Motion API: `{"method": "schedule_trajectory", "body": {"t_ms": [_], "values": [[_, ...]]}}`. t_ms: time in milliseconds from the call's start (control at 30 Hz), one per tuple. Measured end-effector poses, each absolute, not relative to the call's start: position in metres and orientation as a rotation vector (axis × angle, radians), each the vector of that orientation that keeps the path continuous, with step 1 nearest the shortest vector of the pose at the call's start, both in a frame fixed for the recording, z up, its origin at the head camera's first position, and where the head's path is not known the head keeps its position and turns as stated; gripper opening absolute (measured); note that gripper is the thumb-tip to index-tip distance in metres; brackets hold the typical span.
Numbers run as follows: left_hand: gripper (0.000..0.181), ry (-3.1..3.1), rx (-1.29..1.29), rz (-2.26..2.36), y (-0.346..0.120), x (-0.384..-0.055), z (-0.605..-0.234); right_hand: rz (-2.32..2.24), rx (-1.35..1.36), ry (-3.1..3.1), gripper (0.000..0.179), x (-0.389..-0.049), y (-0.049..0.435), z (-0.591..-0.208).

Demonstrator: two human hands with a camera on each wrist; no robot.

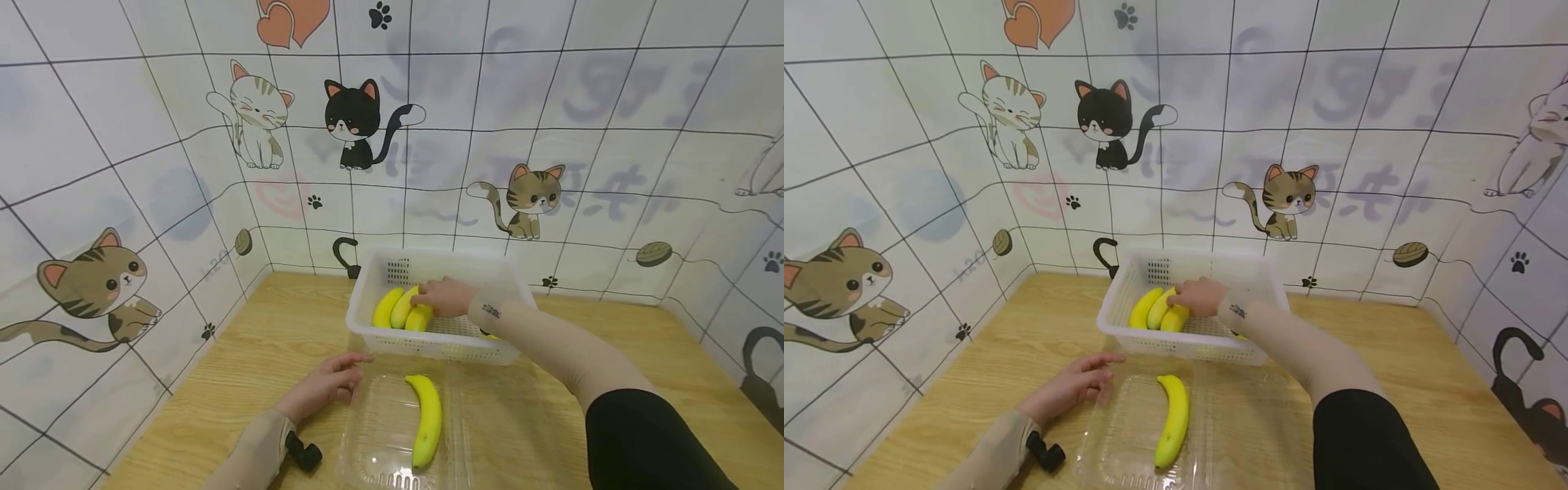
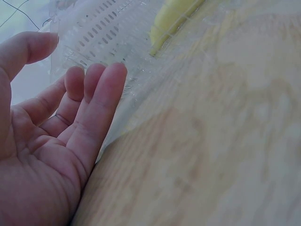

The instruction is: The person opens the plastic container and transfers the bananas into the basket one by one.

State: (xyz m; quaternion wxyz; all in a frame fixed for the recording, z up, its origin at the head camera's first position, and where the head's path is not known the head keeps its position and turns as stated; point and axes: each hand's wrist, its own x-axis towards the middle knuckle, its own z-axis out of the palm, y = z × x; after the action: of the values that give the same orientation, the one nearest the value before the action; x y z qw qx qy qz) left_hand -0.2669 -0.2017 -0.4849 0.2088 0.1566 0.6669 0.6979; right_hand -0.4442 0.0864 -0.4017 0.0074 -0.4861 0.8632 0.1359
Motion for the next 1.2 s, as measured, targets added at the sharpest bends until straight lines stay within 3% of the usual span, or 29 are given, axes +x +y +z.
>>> {"method": "schedule_trajectory", "body": {"t_ms": [1200], "values": [[0.045, 1.858, 0.402, 1.933, -0.2006, -0.2649, -0.4826, 0.541, -1.678, 2.703, 0.037, -0.4444, 0.0844, -0.4075]]}}
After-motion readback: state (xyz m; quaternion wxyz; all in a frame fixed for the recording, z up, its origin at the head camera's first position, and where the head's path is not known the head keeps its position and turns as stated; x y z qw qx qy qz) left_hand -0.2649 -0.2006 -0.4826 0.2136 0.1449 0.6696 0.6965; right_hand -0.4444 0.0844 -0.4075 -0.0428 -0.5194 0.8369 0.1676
